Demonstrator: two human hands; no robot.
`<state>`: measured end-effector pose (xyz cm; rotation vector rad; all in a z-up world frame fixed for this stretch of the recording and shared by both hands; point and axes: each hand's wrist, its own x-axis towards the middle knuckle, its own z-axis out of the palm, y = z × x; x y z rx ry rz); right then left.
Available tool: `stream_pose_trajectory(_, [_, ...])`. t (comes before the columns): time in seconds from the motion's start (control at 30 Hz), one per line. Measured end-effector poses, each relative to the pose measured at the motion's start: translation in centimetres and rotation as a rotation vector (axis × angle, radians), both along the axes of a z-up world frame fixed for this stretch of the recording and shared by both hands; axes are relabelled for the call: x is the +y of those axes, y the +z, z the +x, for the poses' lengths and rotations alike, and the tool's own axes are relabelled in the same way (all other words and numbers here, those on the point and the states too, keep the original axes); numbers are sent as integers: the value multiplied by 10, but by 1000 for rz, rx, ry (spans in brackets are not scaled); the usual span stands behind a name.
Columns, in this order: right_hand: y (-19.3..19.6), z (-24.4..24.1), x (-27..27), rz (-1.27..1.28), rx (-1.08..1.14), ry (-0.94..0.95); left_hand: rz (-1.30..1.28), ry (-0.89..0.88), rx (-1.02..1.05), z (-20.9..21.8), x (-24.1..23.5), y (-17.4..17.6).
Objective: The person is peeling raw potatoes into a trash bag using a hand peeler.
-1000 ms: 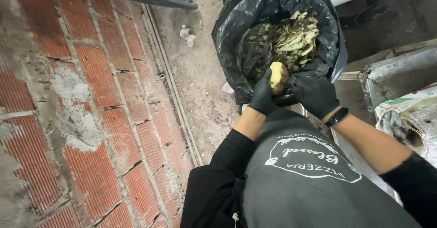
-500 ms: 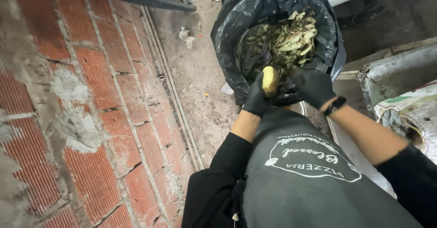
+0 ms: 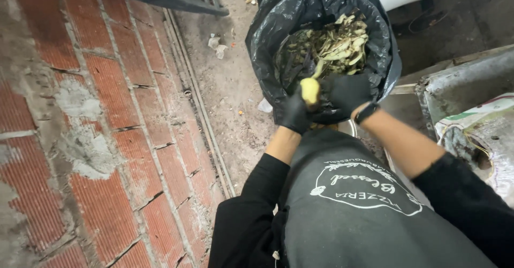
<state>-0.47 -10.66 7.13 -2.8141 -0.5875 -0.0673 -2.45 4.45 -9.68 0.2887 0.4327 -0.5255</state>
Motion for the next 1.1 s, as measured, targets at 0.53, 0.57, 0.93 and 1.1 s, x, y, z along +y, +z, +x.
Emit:
stream_pose_trajectory(0.53, [26, -26, -32, 192, 41, 102, 234, -10, -1, -5, 4, 76])
stream_pose_trajectory(0.57, [22, -25, -31, 174, 20, 91, 229, -11, -22, -6, 3, 69])
stream_pose_trajectory(0.93, [-52, -2, -55, -146, 167, -58, 261, -102, -84, -21, -3, 102])
stream_pose_trajectory(1.1, [-24, -40, -49, 109, 219, -181, -61, 25, 18, -9, 1, 46])
